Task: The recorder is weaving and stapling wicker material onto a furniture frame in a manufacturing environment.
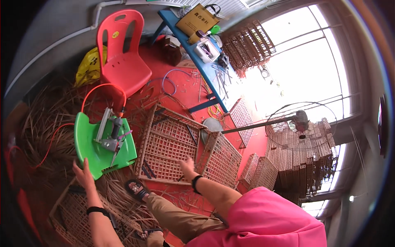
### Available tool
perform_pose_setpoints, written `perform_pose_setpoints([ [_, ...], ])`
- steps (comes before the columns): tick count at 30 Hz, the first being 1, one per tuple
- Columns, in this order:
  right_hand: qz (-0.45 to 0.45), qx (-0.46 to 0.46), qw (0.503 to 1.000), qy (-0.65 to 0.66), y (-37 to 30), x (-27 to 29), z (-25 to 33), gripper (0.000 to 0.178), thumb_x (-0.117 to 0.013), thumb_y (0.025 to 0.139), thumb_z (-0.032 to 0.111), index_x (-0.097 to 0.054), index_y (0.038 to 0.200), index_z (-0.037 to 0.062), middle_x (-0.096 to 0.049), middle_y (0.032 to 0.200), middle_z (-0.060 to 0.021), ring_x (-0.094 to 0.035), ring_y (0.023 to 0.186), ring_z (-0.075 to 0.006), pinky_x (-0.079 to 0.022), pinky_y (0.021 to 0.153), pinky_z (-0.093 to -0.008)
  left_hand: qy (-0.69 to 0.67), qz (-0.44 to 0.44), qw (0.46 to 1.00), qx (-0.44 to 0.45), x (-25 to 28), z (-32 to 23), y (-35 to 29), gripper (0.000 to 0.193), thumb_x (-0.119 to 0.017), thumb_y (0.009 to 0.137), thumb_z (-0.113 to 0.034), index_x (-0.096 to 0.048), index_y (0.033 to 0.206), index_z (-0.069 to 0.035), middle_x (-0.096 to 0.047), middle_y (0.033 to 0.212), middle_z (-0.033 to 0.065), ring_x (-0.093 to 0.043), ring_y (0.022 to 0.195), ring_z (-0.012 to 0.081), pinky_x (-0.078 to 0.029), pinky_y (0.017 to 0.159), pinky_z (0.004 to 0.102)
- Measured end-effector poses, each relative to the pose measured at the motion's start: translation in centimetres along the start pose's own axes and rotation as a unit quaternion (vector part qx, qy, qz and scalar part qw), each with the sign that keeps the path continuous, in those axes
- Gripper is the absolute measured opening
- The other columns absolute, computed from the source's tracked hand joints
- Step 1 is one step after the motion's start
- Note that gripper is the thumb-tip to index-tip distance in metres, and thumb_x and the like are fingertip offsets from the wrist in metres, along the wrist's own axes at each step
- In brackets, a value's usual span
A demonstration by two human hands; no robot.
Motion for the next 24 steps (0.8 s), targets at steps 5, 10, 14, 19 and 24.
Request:
perform_pose_setpoints([
  [5, -0.036, 0.032, 0.999, -0.015, -1.0, 10.3, -8.9, 0.039, -0.069, 0.079, 0.034, -0.058, 0.102, 0.0037, -0.058, 0.089, -0.0102, -0.055, 0.078, -0.0215, -0.046, 0.067, -0.0413, -0.100, 0.119, 0.982, 0.108, 10.7, 9.0, -16.8, 0.038, -0.060, 0.093, -0.033, -0.064, 0.102, 0.003, -0.065, 0.105, 0.0176, -0.062, 0.100, 0.0276, -0.047, 0.090, 0.0392],
  [10, 0.051, 0.043, 0.997, -0.032, -4.1, 18.2, -12.6, 0.040, -0.066, 0.080, 0.027, -0.061, 0.108, -0.0007, -0.062, 0.095, -0.0075, -0.055, 0.083, -0.0205, -0.045, 0.077, -0.0353, 0.124, 0.184, 0.932, 0.285, 26.8, 17.7, -36.5, 0.040, -0.057, 0.092, -0.043, -0.066, 0.089, -0.004, -0.067, 0.089, 0.0221, -0.063, 0.088, 0.0408, -0.048, 0.079, 0.0495],
  [14, 0.021, 0.121, 0.982, -0.143, -5.9, 21.0, -13.7, 0.077, -0.069, 0.075, 0.024, -0.040, 0.139, -0.0067, -0.055, 0.128, -0.0197, -0.052, 0.114, -0.0308, -0.040, 0.099, -0.0391, 0.096, 0.158, 0.828, 0.529, 36.5, 21.9, -50.3, 0.034, -0.061, 0.090, -0.039, -0.067, 0.090, -0.005, -0.068, 0.090, 0.0209, -0.064, 0.089, 0.0378, -0.048, 0.082, 0.0482],
  [19, 0.053, 0.156, 0.973, -0.159, -10.2, 23.1, -16.3, 0.075, -0.067, 0.072, 0.025, -0.042, 0.137, -0.0047, -0.053, 0.128, -0.0196, -0.050, 0.116, -0.0286, -0.038, 0.100, -0.0400, 0.127, 0.075, 0.861, 0.487, 38.5, 31.3, -68.9, 0.023, -0.065, 0.088, -0.026, -0.066, 0.083, -0.004, -0.067, 0.079, 0.0156, -0.064, 0.078, 0.0304, -0.050, 0.075, 0.0434],
  [24, 0.256, 0.188, 0.943, -0.098, -12.6, 20.8, -17.0, 0.046, -0.062, 0.084, 0.031, -0.058, 0.124, 0.0082, -0.061, 0.114, -0.0107, -0.059, 0.100, -0.0187, -0.046, 0.077, -0.0333, -0.164, -0.013, 0.904, 0.394, 34.0, 34.0, -76.1, 0.018, -0.064, 0.087, -0.016, -0.064, 0.076, -0.002, -0.061, 0.066, 0.0088, -0.058, 0.054, 0.0204, -0.047, 0.054, 0.0344],
])
Point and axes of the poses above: each hand's wrist, its own y-axis towards the middle knuckle, its own x-axis out of the back of the hand, z = x × y, the point moved 2 cm from there along y, towards the middle knuckle
